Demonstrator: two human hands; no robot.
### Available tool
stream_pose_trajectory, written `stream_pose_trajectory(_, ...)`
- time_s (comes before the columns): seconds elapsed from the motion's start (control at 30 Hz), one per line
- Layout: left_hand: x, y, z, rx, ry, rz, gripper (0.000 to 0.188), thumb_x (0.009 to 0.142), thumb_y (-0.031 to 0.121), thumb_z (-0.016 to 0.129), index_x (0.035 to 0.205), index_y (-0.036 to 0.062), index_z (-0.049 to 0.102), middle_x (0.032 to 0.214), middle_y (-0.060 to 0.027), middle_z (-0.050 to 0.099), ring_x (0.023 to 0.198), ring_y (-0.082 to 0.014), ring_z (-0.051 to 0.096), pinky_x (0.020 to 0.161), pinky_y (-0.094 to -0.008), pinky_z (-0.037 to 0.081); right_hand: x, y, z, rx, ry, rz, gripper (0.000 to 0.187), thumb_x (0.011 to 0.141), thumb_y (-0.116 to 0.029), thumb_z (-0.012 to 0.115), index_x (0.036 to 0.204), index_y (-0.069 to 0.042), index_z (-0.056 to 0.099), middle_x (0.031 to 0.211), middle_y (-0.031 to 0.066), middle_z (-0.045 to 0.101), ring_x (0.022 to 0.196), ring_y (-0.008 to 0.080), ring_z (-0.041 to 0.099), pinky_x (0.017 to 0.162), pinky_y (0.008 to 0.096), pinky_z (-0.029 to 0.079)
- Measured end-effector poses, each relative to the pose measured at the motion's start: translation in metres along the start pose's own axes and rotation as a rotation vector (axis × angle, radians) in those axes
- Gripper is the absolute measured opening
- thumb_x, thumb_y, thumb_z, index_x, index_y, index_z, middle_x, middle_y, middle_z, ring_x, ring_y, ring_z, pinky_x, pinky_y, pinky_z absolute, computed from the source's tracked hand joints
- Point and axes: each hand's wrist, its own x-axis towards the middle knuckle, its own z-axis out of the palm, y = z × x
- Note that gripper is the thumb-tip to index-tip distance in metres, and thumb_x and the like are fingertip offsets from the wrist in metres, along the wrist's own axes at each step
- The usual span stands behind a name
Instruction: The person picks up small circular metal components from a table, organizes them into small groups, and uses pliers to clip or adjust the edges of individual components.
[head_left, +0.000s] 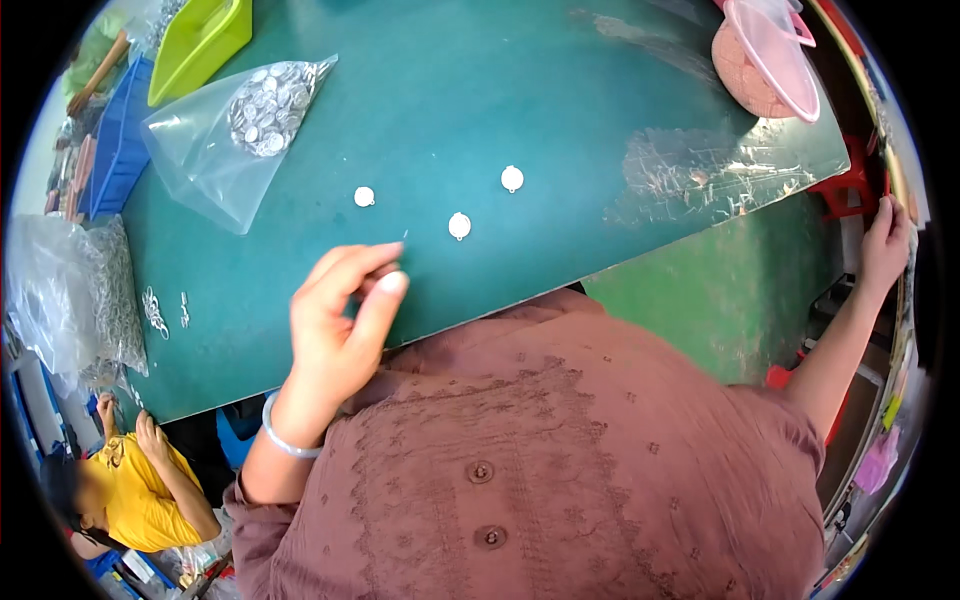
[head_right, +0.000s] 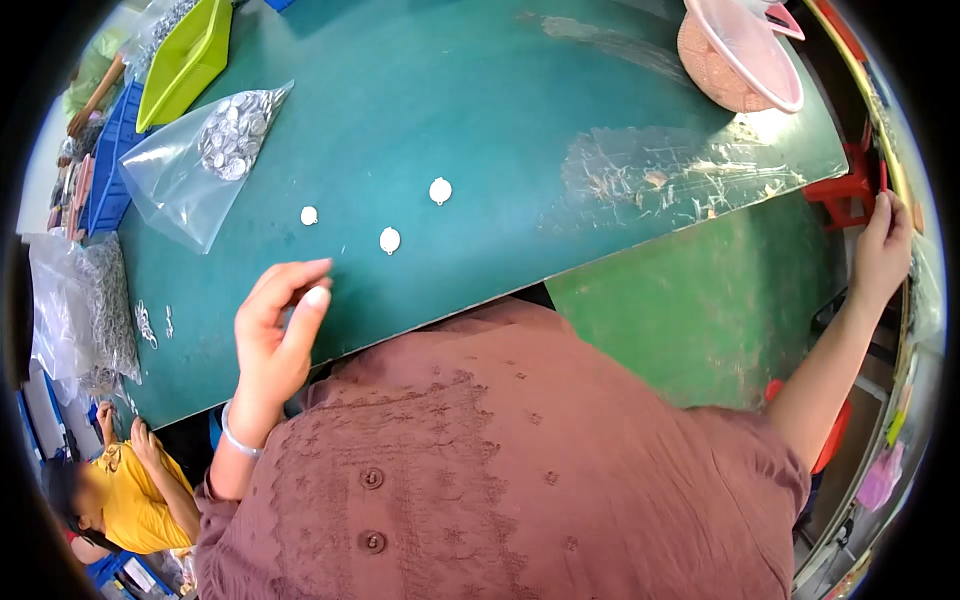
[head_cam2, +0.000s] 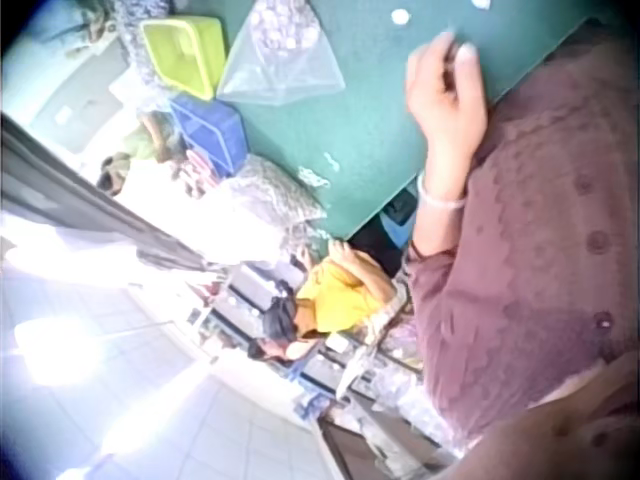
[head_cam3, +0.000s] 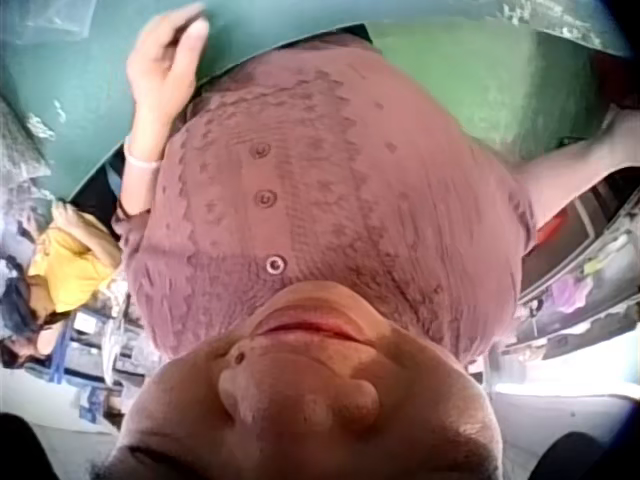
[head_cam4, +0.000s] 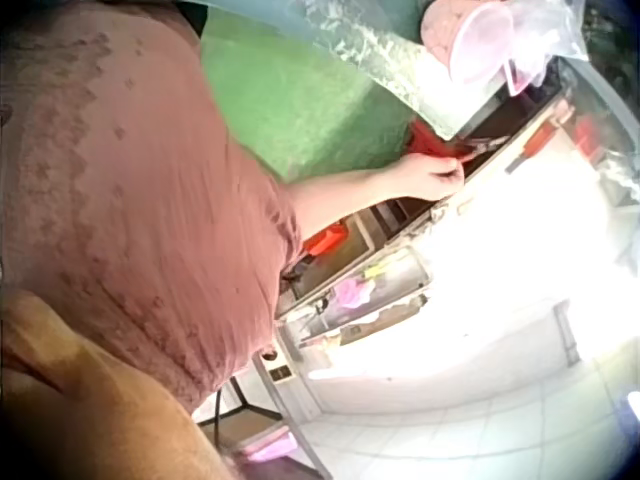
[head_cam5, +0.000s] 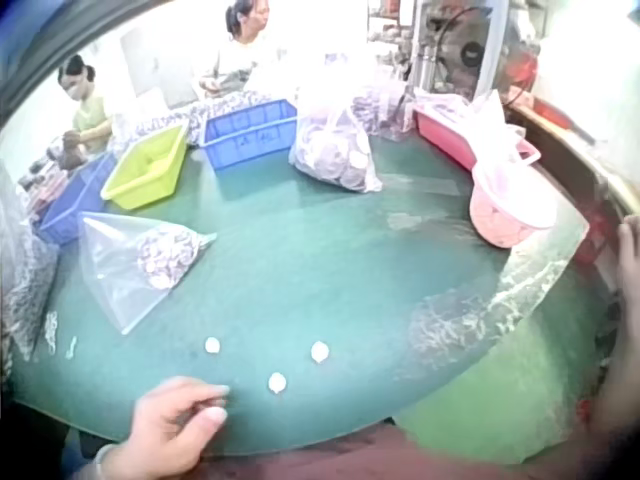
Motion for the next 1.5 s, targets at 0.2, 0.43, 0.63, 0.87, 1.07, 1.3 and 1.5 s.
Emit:
stream_pose_trajectory(0.2, 0.054, 0.046, 0.013, -0.419, -0.258, -0.069, 0.052, 0.091, 0.041, 0.036, 0.118, -0.0030, 0.046, 0.101, -0.0102, 0.057, 0.088, -0.0145, 0.054, 0.078, -0.0271, 0.044, -0.064, -0.193, -0.016, 0.388, -0.103, -0.743, 0.012, 0.079, 0.005, 0.054, 0.091, 0.004, 0.054, 0.090, 0.0155, 0.055, 0.080, 0.0262, 0.056, 0.070, 0.0301, 0.045)
stream_pose_trajectory(0.43, 0.067, 0.069, -0.014, -0.630, -0.431, -0.280, 0.044, 0.090, 0.033, 0.043, 0.115, -0.0032, 0.048, 0.083, -0.0076, 0.062, 0.069, -0.0129, 0.059, 0.069, -0.0246, 0.048, -0.074, -0.283, -0.001, 0.572, -0.018, -1.100, 0.023, 0.060, -0.004, 0.059, 0.083, -0.001, 0.054, 0.082, 0.0103, 0.053, 0.062, 0.0235, 0.053, 0.050, 0.0307, 0.040)
stream_pose_trajectory(0.63, 0.058, 0.054, -0.014, -0.880, -0.258, -0.225, 0.023, 0.086, 0.012, 0.053, 0.106, 0.0008, 0.055, 0.072, -0.0026, 0.056, 0.060, -0.0098, 0.052, 0.059, -0.0225, 0.044, -0.056, -0.308, -0.009, 0.543, 0.264, -1.171, 0.028, 0.065, -0.003, 0.070, 0.090, 0.004, 0.059, 0.096, 0.0122, 0.055, 0.075, 0.0205, 0.054, 0.063, 0.0293, 0.044)
stream_pose_trajectory(0.87, 0.063, 0.049, 0.000, -1.042, -0.172, -0.211, 0.016, 0.086, 0.010, 0.051, 0.099, 0.0008, 0.054, 0.073, -0.0044, 0.056, 0.060, -0.0119, 0.049, 0.057, -0.0229, 0.040, -0.097, -0.286, 0.045, 2.012, -0.944, 0.185, 0.063, 0.075, -0.010, 0.065, 0.127, -0.003, 0.031, 0.111, 0.0205, 0.047, 0.078, 0.0188, 0.056, 0.066, 0.0274, 0.048)
stream_pose_trajectory(1.07, 0.056, 0.040, 0.010, -1.113, -0.229, -0.336, 0.013, 0.087, 0.012, 0.051, 0.093, 0.0010, 0.054, 0.069, -0.0054, 0.057, 0.056, -0.0119, 0.051, 0.056, -0.0237, 0.042, -0.103, -0.312, 0.053, 2.240, -1.026, 0.105, 0.070, 0.077, -0.030, 0.063, 0.133, -0.006, 0.027, 0.122, 0.0238, 0.038, 0.075, 0.0184, 0.056, 0.057, 0.0248, 0.047)
stream_pose_trajectory(1.3, 0.063, 0.035, 0.011, -0.967, -0.397, -0.325, 0.012, 0.085, 0.012, 0.054, 0.093, 0.0039, 0.056, 0.073, -0.0069, 0.060, 0.060, -0.0109, 0.056, 0.054, -0.0211, 0.048, -0.103, -0.329, 0.070, 2.462, -1.288, 0.072, 0.081, 0.078, -0.024, 0.061, 0.138, -0.011, 0.009, 0.126, 0.0274, 0.035, 0.069, 0.0094, 0.048, 0.070, 0.0229, 0.040)
stream_pose_trajectory(1.5, 0.070, 0.038, 0.005, -0.536, -0.373, -0.277, 0.020, 0.085, 0.014, 0.055, 0.101, 0.0022, 0.056, 0.078, -0.0057, 0.060, 0.063, -0.0108, 0.055, 0.059, -0.0224, 0.046, -0.095, -0.319, 0.066, 2.332, -1.280, 0.041, 0.083, 0.072, -0.018, 0.059, 0.138, -0.011, 0.011, 0.126, 0.0289, 0.033, 0.063, 0.0077, 0.040, 0.065, 0.0195, 0.037)
